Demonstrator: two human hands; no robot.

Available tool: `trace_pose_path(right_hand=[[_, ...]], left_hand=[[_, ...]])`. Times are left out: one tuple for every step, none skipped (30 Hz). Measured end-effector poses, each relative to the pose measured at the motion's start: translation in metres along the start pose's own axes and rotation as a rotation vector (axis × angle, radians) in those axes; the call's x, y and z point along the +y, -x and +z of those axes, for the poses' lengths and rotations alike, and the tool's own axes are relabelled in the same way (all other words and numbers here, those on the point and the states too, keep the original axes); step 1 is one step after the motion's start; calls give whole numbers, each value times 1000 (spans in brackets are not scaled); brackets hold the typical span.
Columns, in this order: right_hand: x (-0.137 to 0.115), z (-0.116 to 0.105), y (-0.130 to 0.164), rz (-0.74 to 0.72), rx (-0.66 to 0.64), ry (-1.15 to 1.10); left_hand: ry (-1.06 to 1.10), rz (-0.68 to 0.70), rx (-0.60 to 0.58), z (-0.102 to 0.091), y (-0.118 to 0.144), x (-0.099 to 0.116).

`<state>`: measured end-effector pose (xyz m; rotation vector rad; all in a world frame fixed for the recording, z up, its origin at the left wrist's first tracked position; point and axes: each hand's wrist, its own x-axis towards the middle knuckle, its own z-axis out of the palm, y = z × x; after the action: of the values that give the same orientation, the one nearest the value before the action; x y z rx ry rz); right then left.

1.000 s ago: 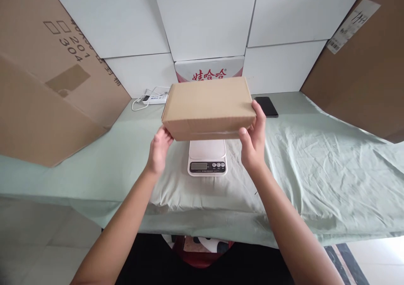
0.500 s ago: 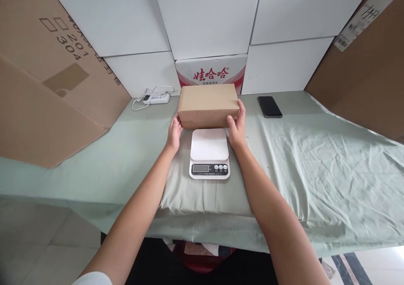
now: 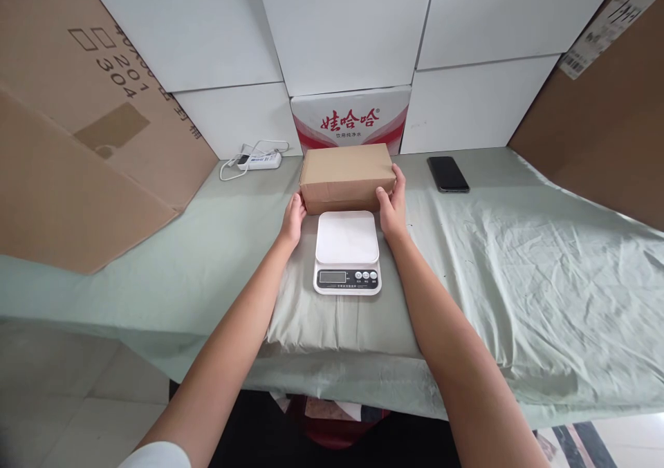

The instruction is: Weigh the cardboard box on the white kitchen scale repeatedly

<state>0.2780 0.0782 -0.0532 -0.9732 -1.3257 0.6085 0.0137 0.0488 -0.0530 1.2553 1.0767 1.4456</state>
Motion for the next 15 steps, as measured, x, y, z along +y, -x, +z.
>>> trace_pose_path(right_hand=[[0,0,0,4,5,0],[0,1,0,10,10,0],[0,1,-1,16,13,0],[0,2,-1,21,12,-1],[0,2,-1,22,10,-3],[0,2,-1,21,7,-8],[0,1,0,19,2,-15],[1,0,0,20,-4,-24],[1,-1,1,25,-11,-35],[3,-3,1,32,-14,-45],[4,-4,2,41,-15,-53],[7,-6,2,49,-14,-56],[10,-8,3,50,-11,-55],[14,-10,4,36,-11,-43],[18,-11,4,12,-16,-25]], left_hand=[[-19,-2,6,0,0,-1],[-38,-4,13,-1,0,-1],[-54,-6,18,-1,-1,-2],[-66,-8,20,-2,-1,-2],[-74,-8,23,-2,-1,-3],[-80,-6,26,-3,-2,-3],[-87,-3,30,-4,-2,-4],[-95,0,39,-5,-2,-4],[-104,1,53,-6,-3,-4],[-112,-1,70,-8,-3,-5],[-119,-6,85,-9,-3,-6],[-126,-12,98,-10,-4,-6],[-132,-19,109,-11,-4,-7],[-139,-24,116,-12,-4,-8],[-145,-26,119,-12,-5,-9]])
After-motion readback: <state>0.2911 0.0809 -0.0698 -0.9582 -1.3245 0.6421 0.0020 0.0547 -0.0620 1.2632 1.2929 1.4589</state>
